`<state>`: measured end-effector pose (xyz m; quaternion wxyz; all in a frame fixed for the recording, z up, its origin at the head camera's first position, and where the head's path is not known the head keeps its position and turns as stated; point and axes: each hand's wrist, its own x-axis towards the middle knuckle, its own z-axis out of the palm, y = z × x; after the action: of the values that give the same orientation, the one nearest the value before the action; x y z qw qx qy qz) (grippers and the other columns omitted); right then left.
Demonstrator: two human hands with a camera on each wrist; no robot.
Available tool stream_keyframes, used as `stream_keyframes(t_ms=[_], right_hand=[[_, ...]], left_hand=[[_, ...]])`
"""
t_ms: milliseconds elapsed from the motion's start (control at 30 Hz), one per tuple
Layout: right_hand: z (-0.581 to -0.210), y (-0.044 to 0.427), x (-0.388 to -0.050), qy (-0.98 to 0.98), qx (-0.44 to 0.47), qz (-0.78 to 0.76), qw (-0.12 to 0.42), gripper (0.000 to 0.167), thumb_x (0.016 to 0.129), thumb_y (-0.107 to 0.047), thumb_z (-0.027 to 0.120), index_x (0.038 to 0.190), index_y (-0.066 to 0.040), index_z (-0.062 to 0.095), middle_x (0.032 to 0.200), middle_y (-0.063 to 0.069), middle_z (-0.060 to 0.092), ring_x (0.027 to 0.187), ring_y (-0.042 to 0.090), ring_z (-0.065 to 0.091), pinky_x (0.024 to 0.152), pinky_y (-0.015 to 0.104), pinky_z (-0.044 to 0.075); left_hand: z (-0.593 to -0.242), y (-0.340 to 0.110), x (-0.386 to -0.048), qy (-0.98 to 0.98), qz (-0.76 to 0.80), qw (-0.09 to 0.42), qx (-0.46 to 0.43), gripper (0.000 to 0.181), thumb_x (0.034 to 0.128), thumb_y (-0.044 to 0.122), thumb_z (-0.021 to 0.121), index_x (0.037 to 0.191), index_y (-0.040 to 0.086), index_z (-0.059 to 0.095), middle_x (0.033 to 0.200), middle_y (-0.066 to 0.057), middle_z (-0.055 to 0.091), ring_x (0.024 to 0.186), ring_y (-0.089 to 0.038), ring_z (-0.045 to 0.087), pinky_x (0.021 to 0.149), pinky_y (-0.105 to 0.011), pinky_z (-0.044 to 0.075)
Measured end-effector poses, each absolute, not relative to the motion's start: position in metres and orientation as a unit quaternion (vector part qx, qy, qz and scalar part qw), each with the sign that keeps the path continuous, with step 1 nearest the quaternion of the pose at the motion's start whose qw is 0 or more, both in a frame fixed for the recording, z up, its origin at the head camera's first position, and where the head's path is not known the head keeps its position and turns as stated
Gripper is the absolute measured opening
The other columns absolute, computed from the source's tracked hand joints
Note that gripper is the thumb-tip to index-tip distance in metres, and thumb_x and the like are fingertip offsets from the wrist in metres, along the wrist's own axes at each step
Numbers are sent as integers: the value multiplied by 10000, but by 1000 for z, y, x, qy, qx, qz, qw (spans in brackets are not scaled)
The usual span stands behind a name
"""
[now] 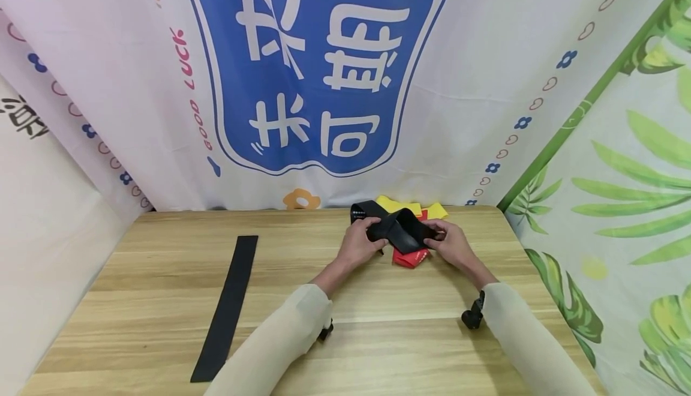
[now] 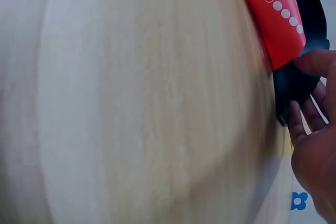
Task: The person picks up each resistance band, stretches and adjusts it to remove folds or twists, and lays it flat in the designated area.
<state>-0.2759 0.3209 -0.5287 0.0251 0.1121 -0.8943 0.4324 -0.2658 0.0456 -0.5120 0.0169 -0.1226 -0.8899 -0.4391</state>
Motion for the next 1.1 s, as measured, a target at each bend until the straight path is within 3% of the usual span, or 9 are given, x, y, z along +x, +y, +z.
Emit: stream_keyframes(t_ms=[167,333,500,733,1100], right_hand=[[-532,326,-277,-909,127,395,38,454,886,64,801,1321,50,674,1253,273,705,1127,433,665,955,552,568],[-533,331,-278,-919,117,376,29,458,900,19,810,1335,42,670,1314,278,678,1155,442,641,981,611,534],[-531,335,-277,-922,112,370,23,462,906,-36,825,1339,23,677,1349,270,657,1169,432,606,974,577,515],[-532,344,-275,-930,94,356,21,458,911,-99,845,1335,-7,694,1320,237,675,1079,351,585,899,409,474],[-529,354,-273,-931,84,355,20,227,982,-96,762,1190,-5,750,1073,166,733,901,266,563,760,290,450]], left_hand=[[-507,43,-265,-887,-446,7,-118,540,923,213,832,1411,66,655,1387,-160,659,1301,-334,599,1122,-462,482],[-504,39,-264,-884,-452,7,-123,535,918,193,832,1406,59,659,1365,-173,664,1262,-340,612,1097,-471,496],[-503,34,-264,-885,-448,5,-126,540,907,186,833,1404,67,662,1343,-179,665,1219,-337,627,1068,-464,511],[-501,26,-262,-884,-450,-12,-129,526,914,172,834,1402,71,664,1410,-185,638,1311,-343,598,1134,-477,473],[-503,6,-264,-886,-438,-35,-145,504,936,150,813,1412,64,670,1440,-151,645,1379,-336,568,1174,-480,439]])
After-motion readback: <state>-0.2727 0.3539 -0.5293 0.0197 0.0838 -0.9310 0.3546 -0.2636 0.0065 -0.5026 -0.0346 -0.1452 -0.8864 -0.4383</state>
